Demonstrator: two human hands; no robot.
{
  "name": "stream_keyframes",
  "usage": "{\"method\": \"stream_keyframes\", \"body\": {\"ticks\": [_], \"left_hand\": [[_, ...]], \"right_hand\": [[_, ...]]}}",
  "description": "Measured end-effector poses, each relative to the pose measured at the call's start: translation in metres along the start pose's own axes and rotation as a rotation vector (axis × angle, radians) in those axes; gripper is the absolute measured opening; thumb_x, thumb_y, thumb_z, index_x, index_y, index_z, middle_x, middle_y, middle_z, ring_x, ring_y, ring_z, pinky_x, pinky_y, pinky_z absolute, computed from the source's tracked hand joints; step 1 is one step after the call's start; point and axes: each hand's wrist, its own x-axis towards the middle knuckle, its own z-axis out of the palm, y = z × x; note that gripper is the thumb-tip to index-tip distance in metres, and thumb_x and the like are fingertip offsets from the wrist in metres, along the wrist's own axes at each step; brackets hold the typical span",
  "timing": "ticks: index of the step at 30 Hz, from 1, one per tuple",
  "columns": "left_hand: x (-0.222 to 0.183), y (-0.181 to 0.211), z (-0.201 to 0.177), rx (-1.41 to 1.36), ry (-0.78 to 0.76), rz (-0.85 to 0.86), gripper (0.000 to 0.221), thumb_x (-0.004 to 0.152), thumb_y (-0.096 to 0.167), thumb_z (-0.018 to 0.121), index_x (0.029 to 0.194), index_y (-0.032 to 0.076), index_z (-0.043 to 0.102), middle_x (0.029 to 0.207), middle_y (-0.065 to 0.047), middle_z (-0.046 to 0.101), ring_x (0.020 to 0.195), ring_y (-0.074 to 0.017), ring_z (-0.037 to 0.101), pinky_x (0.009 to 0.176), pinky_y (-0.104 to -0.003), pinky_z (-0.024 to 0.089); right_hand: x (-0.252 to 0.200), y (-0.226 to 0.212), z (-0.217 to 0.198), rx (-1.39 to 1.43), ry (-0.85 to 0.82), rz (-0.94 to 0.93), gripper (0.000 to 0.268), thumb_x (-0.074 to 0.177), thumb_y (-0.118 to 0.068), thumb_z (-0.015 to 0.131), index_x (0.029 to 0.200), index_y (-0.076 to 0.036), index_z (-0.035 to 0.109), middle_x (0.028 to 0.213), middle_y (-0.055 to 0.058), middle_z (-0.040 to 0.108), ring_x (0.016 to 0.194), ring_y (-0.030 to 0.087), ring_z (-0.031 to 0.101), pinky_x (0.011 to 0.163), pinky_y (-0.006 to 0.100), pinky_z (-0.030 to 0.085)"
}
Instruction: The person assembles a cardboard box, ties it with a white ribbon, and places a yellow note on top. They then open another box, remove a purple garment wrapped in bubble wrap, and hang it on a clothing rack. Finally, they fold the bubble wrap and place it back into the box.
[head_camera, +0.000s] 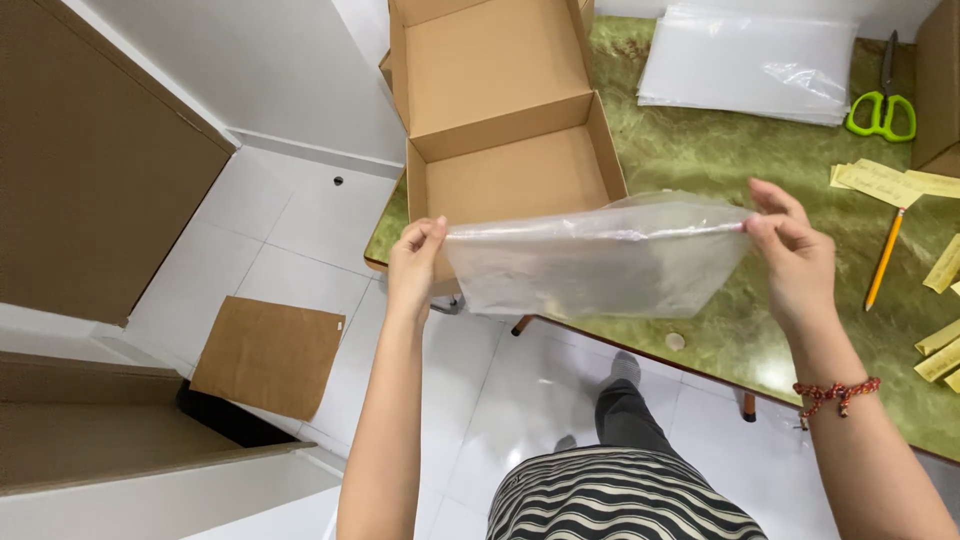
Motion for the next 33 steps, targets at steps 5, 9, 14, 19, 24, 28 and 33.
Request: {"method": "stream_keyframes", "body": {"ticks": [5, 9, 14, 19, 24, 28, 33], "left_hand": [[0.002, 0.029, 0.005, -0.33, -0.089, 0.048, 0.039, 0.09, 0.053, 0.075, 0.089, 0.014, 0.078, 0.153, -0.01, 0.063, 0.146, -0.019, 0.054, 0.112, -0.036, 0.043], [0.006, 0.04, 0.009, -0.355, -0.202, 0.095, 0.022, 0.092, 0.035, 0.08, 0.093, 0.013, 0.079, 0.135, -0.012, 0.075, 0.129, -0.0223, 0.067, 0.11, -0.034, 0.049], [0.007, 0.06, 0.02, -0.189, -0.176, -0.218, 0.058, 0.084, 0.031, 0.082, 0.139, 0.019, 0.069, 0.139, 0.005, 0.067, 0.121, -0.013, 0.069, 0.095, -0.032, 0.062], [0.02, 0.004, 0.028, -0.099, -0.239, -0.243, 0.074, 0.092, 0.031, 0.078, 0.159, 0.022, 0.049, 0.146, -0.009, 0.065, 0.117, -0.0176, 0.066, 0.081, -0.027, 0.05], [0.025, -0.068, 0.03, -0.06, -0.177, -0.283, 0.058, 0.097, 0.028, 0.081, 0.148, 0.014, 0.058, 0.147, -0.022, 0.063, 0.132, -0.0321, 0.061, 0.106, -0.047, 0.054], [0.012, -0.126, 0.03, 0.059, -0.064, -0.387, 0.046, 0.095, 0.028, 0.084, 0.136, 0.014, 0.067, 0.132, -0.013, 0.073, 0.119, -0.0231, 0.07, 0.094, -0.039, 0.062], [-0.014, -0.154, 0.038, 0.256, 0.114, -0.443, 0.03, 0.087, 0.028, 0.091, 0.111, 0.017, 0.077, 0.102, -0.007, 0.083, 0.084, -0.0176, 0.078, 0.066, -0.029, 0.065]], "right_hand": [[0.016, -0.026, -0.003, 0.151, 0.054, 0.017, 0.029, 0.119, -0.035, 0.064, 0.102, -0.012, 0.067, 0.138, 0.014, 0.074, 0.096, 0.009, 0.062, 0.078, 0.022, 0.046], [0.03, -0.026, -0.003, 0.066, 0.116, 0.121, 0.033, 0.114, -0.05, 0.069, 0.116, -0.017, 0.071, 0.092, -0.013, 0.057, 0.079, 0.0, 0.045, 0.068, 0.019, 0.037], [0.039, -0.081, 0.025, 0.101, -0.066, 0.368, 0.046, 0.108, -0.006, 0.06, 0.152, -0.02, 0.056, 0.12, 0.001, 0.067, 0.097, 0.012, 0.065, 0.082, 0.027, 0.059], [0.05, 0.027, 0.043, 0.072, 0.107, 0.32, 0.034, 0.107, -0.014, 0.07, 0.14, -0.017, 0.064, 0.092, -0.002, 0.066, 0.072, 0.004, 0.058, 0.063, 0.021, 0.052], [0.068, 0.125, 0.054, 0.139, 0.216, 0.4, 0.018, 0.105, -0.015, 0.073, 0.122, -0.018, 0.068, 0.092, -0.005, 0.069, 0.075, -0.002, 0.063, 0.065, 0.008, 0.049], [0.084, 0.155, 0.056, 0.112, 0.215, 0.487, 0.026, 0.104, -0.018, 0.078, 0.128, -0.015, 0.069, 0.093, 0.004, 0.073, 0.077, 0.008, 0.07, 0.066, 0.024, 0.061], [0.09, 0.146, 0.062, 0.016, 0.192, 0.53, 0.047, 0.104, -0.028, 0.082, 0.143, -0.013, 0.062, 0.095, 0.008, 0.074, 0.078, 0.011, 0.069, 0.065, 0.027, 0.061]]}}
